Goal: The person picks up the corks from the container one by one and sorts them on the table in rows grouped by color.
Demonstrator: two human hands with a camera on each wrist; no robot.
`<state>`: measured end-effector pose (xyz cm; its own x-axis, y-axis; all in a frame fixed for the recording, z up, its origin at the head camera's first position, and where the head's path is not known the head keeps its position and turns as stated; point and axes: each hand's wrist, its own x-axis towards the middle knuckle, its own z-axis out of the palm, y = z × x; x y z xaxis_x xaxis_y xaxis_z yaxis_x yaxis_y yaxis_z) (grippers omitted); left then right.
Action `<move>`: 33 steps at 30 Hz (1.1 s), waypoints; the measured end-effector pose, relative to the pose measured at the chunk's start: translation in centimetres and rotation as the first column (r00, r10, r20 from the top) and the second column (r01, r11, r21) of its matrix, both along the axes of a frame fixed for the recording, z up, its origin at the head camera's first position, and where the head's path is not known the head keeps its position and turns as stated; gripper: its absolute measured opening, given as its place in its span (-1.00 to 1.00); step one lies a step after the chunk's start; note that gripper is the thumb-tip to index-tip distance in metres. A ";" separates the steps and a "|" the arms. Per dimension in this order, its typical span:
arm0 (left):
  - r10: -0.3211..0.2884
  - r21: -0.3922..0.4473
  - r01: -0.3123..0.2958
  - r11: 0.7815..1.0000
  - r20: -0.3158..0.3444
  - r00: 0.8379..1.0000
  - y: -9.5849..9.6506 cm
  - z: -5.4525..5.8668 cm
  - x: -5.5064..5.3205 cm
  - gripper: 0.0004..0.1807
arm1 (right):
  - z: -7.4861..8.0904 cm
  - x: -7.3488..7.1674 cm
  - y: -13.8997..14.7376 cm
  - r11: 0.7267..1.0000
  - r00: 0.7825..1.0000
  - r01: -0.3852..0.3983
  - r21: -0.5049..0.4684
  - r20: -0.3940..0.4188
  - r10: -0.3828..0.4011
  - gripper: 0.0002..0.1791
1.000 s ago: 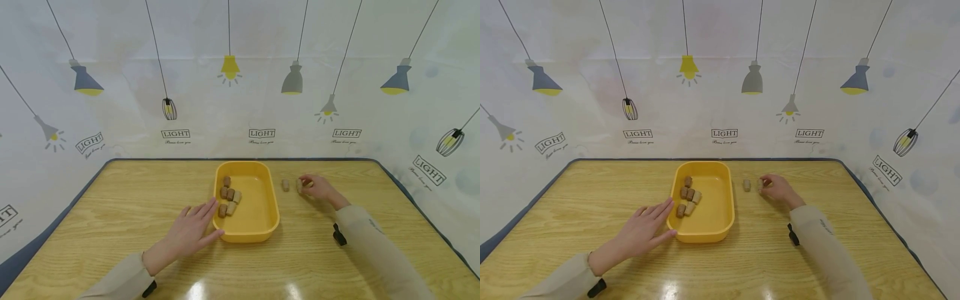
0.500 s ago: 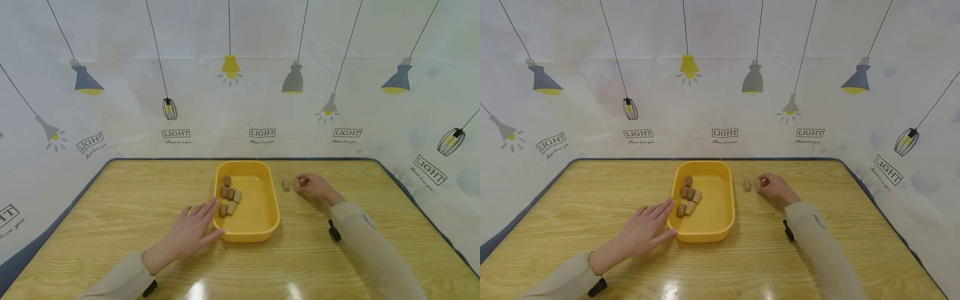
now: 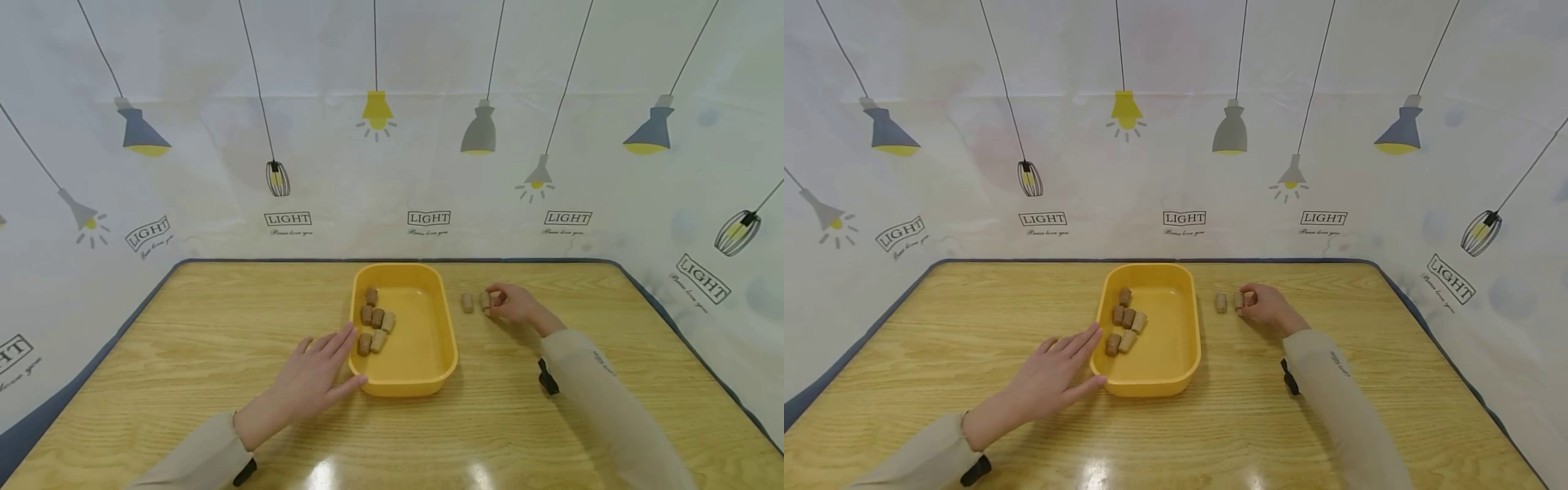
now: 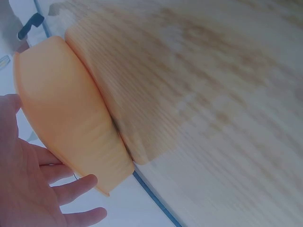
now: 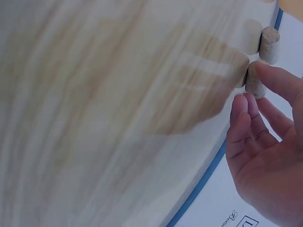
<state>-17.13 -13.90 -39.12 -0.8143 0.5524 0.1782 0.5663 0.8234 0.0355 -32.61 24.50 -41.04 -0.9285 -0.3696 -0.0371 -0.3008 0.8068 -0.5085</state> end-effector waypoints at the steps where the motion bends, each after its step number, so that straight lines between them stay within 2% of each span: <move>1: 0.000 0.000 0.000 1.000 0.000 1.000 0.0 0.0 0.0 -0.17 | 0.1 0.1 0.1 1.000 1.000 0.004 0.002 0.004 -0.004 -0.48; 5: 0.000 0.002 0.000 1.000 -0.003 1.000 0.0 0.0 0.0 -0.17 | 0.8 0.5 0.4 1.000 1.000 -0.002 0.012 -0.014 0.002 -0.47; 9: 0.001 0.003 -0.001 1.000 -0.009 1.000 0.0 0.0 0.0 -0.17 | 1.8 0.9 0.5 0.999 0.997 -0.034 0.001 -0.065 0.034 -0.49; 14: 0.002 -0.001 -0.002 1.000 -0.012 1.000 0.0 0.0 0.0 -0.17 | 3.4 1.4 -0.3 0.998 0.993 -0.067 -0.023 -0.098 0.064 -0.53; 22: 0.002 0.002 -0.002 1.000 -0.005 1.000 0.0 -0.1 -0.1 -0.17 | 6.5 2.1 -3.8 0.991 0.988 -0.114 -0.076 -0.118 0.104 -0.55; 33: -0.007 0.007 0.007 1.000 -0.018 1.000 0.0 -0.2 -0.1 -0.18 | 8.9 1.8 -9.6 0.979 0.987 -0.143 -0.146 -0.091 0.130 -0.58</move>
